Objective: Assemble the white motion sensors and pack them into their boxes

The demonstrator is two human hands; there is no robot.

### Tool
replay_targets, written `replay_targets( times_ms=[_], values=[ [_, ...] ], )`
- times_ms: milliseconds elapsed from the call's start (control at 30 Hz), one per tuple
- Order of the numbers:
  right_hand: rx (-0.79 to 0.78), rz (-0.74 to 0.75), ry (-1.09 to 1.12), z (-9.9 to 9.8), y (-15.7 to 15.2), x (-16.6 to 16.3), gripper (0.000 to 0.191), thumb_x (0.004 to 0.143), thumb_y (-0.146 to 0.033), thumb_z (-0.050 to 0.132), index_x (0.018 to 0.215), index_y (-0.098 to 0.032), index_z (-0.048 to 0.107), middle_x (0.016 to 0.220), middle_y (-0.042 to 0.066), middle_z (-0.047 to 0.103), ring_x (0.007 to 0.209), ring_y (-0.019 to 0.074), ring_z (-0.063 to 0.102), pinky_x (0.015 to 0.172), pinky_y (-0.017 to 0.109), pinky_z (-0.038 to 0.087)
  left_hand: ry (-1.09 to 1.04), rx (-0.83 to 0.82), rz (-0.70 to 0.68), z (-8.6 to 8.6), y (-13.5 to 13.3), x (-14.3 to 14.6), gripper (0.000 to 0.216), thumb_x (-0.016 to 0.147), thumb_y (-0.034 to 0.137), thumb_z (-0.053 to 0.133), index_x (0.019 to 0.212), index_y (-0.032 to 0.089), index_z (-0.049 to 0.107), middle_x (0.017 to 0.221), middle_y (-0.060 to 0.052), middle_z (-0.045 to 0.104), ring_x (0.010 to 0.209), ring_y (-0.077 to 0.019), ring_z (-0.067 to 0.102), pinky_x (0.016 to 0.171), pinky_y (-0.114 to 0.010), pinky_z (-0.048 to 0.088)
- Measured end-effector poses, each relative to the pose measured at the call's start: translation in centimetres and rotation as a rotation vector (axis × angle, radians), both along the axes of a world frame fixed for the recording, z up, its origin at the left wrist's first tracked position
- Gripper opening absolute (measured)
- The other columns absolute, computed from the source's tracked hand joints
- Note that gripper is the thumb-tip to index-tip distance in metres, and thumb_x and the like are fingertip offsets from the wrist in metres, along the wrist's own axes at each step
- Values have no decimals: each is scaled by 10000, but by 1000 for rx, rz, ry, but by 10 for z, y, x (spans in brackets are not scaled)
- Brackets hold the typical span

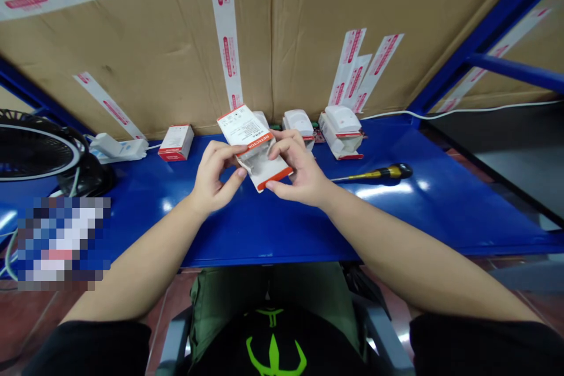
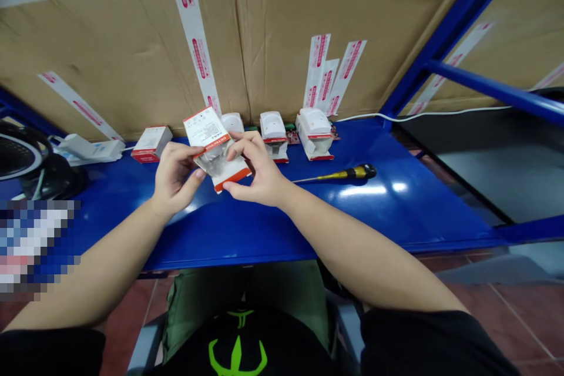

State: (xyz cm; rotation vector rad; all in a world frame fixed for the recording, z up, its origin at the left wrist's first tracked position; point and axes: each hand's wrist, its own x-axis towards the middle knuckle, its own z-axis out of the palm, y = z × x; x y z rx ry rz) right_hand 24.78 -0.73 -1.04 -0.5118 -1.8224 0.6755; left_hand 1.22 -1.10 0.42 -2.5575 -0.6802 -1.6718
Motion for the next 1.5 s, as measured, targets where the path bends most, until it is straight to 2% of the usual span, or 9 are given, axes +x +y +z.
replay_targets(
  times_ms=[167, 333, 500, 700, 833, 1067, 1167, 1267, 1500],
  values=[
    [-126, 82, 109, -6, -1, -9, 582, 781, -524, 928, 1162, -328, 534, 1328, 71, 537, 1347, 308, 651, 1064, 513, 629, -88, -10, 28, 1, -1, -2, 212, 1025, 315, 765, 1233, 300, 726, 996, -31, 584, 821, -173, 596, 599, -268, 532],
    [-210, -4, 177, -2, -5, -11, 568, 877, -608, 856, 1227, -333, 502, 1282, 59, 600, 1080, 236, 733, 950, 453, 667, 65, -38, -10, 2, -7, -8, 263, 1093, 467, 620, 1140, 276, 795, 995, -58, 563, 886, -218, 612, 763, -411, 622],
    [-121, -149, 140, -1, -6, -10, 487, 889, -647, 845, 1204, -333, 648, 1174, 48, 557, 987, 231, 687, 870, 463, 667, 36, -10, 13, -3, -8, -4, 263, 949, 513, 838, 1028, 269, 780, 958, -29, 546, 834, -198, 572, 716, -377, 595],
    [98, -220, 88, -1, -1, -1, 365, 848, -623, 914, 1014, -330, 774, 954, 27, 572, 910, 249, 644, 803, 487, 654, 79, 104, 11, 0, -8, -2, 127, 999, 349, 814, 969, 259, 729, 942, -20, 574, 799, -169, 580, 654, -318, 558],
    [169, -127, 79, 0, 6, 3, 298, 872, -532, 918, 1043, -331, 780, 970, 25, 599, 840, 219, 639, 660, 414, 646, 92, 105, 31, 2, -7, -5, 117, 1018, 303, 773, 945, 253, 697, 1098, -57, 634, 821, -167, 604, 654, -328, 571],
    [61, -29, -47, 3, 4, 1, 208, 984, -343, 747, 1181, -290, 709, 1036, 21, 668, 830, 167, 719, 651, 313, 646, 131, 108, 65, 11, 2, -19, 164, 994, 224, 745, 860, 234, 650, 1160, -49, 742, 776, -151, 624, 700, -332, 575],
    [1, -71, -144, 7, 6, 9, 310, 967, -290, 687, 1275, -260, 665, 982, 12, 726, 717, 136, 688, 638, 286, 609, 154, 23, 249, 14, 21, -41, 191, 969, 283, 722, 820, 220, 622, 1127, -68, 731, 889, -200, 663, 790, -374, 601],
    [-12, -188, -186, 13, 12, 20, 218, 935, -287, 683, 1147, -235, 675, 852, 3, 717, 657, 138, 628, 590, 282, 537, 117, -157, 362, 9, 45, -70, 244, 928, 322, 701, 766, 218, 550, 1113, -76, 713, 913, -216, 656, 707, -336, 580],
    [-101, -250, -319, 16, 20, 27, 87, 897, -264, 659, 973, -223, 658, 739, -15, 645, 565, 122, 506, 564, 300, 424, 235, -435, 324, -12, 74, -95, 206, 873, 331, 663, 753, 227, 531, 1081, -75, 701, 943, -228, 660, 866, -395, 611]
  ],
)
